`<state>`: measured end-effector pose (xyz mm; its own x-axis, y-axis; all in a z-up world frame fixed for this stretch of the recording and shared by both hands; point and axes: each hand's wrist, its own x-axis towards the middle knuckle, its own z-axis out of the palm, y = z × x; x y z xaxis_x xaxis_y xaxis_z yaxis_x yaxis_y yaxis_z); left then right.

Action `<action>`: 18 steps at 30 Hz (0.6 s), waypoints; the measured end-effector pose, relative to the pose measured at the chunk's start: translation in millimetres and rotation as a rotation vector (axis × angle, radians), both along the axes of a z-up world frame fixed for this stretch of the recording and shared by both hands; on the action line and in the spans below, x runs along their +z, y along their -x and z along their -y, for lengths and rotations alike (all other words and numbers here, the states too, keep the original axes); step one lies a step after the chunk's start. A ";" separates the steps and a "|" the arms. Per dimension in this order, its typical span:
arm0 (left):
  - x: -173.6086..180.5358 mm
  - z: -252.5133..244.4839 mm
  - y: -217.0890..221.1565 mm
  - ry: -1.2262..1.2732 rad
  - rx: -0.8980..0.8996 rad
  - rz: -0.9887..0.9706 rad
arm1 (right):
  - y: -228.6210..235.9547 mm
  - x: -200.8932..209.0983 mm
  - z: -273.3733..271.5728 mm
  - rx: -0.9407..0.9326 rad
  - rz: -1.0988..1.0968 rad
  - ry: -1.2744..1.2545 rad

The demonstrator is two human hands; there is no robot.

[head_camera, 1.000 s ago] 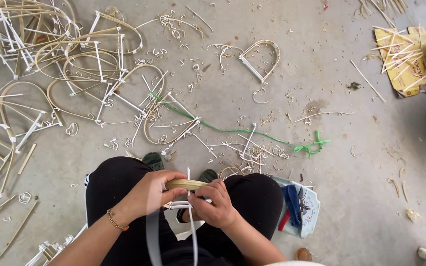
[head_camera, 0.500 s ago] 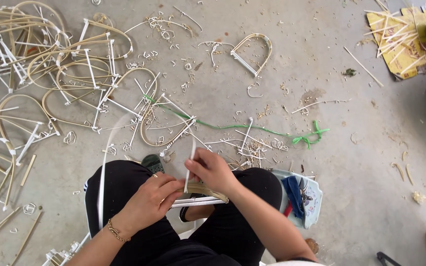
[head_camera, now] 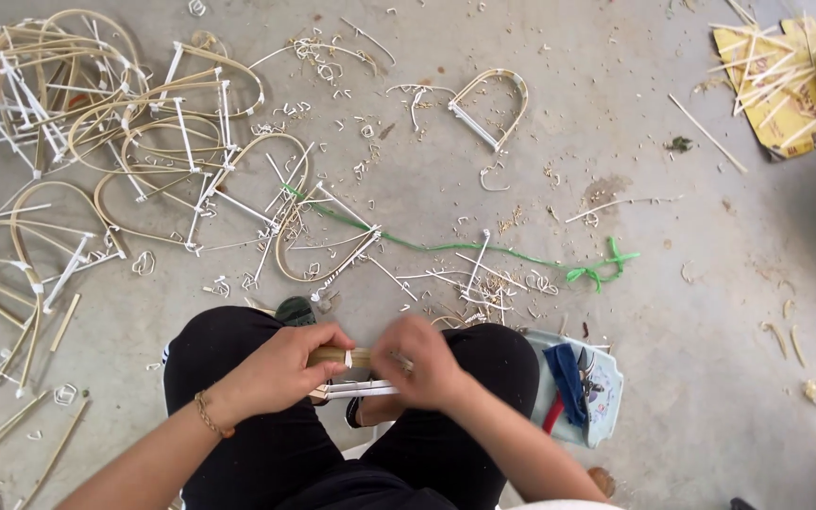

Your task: The person is weaving or wrapping thin bamboo strips around a semi-circular wooden frame to secure the structure.

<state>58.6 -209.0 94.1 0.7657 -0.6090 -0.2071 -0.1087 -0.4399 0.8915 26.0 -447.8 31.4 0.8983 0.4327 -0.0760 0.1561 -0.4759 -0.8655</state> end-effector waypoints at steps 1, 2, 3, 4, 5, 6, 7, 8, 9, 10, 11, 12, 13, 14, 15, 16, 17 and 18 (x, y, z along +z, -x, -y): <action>-0.9 1.8 -2.9 -0.031 0.022 -0.168 | 5.2 9.2 -3.6 0.046 0.373 -0.001; -1.2 2.2 -4.6 -0.065 0.035 -0.339 | 13.8 18.2 -9.0 0.088 0.743 -0.008; -6.3 2.7 -1.3 -0.066 0.039 -0.342 | 15.4 21.2 -10.7 0.091 0.740 -0.011; -10.9 2.8 -0.9 -0.041 0.028 -0.329 | 14.7 24.3 -13.0 0.123 0.904 0.025; -15.1 2.7 -0.4 -0.016 0.018 -0.315 | 14.0 27.7 -15.4 0.155 1.068 0.063; -14.0 3.6 -0.7 -0.015 0.023 -0.310 | 11.9 33.9 -13.0 0.160 1.073 0.060; -13.0 4.1 -1.0 -0.006 0.025 -0.311 | 9.9 39.9 -10.8 0.186 1.084 -0.011; -12.5 4.7 0.9 0.004 0.025 -0.318 | 10.5 46.0 -8.7 0.210 1.086 -0.081; -2.3 7.7 2.1 0.005 0.030 -0.321 | 17.2 44.5 -8.5 0.214 1.083 -0.083; 8.2 10.6 1.6 -0.040 0.040 -0.373 | 23.0 42.9 -8.6 0.214 1.000 -0.131; 18.6 13.7 1.0 -0.084 0.050 -0.426 | 28.6 41.2 -8.4 0.213 0.916 -0.177; 15.0 12.7 2.7 -0.085 0.049 -0.428 | 33.3 42.7 -9.6 0.211 0.914 -0.177; 11.3 11.6 4.4 -0.083 0.046 -0.412 | 37.9 44.1 -10.6 0.167 0.812 -0.205; 7.6 10.5 6.7 -0.081 0.043 -0.399 | 43.2 45.9 -11.8 0.123 0.706 -0.233; 2.5 8.9 10.4 -0.081 0.041 -0.403 | 43.0 47.5 -11.7 0.121 0.701 -0.233; -2.5 7.3 12.9 -0.024 0.029 -0.287 | 41.3 48.8 -11.6 0.093 0.624 -0.246; -7.3 6.0 15.5 0.033 0.015 -0.171 | 39.6 50.3 -11.0 0.066 0.546 -0.259; -10.6 3.9 19.1 0.031 0.008 -0.170 | 32.3 47.9 -11.0 0.058 0.547 -0.258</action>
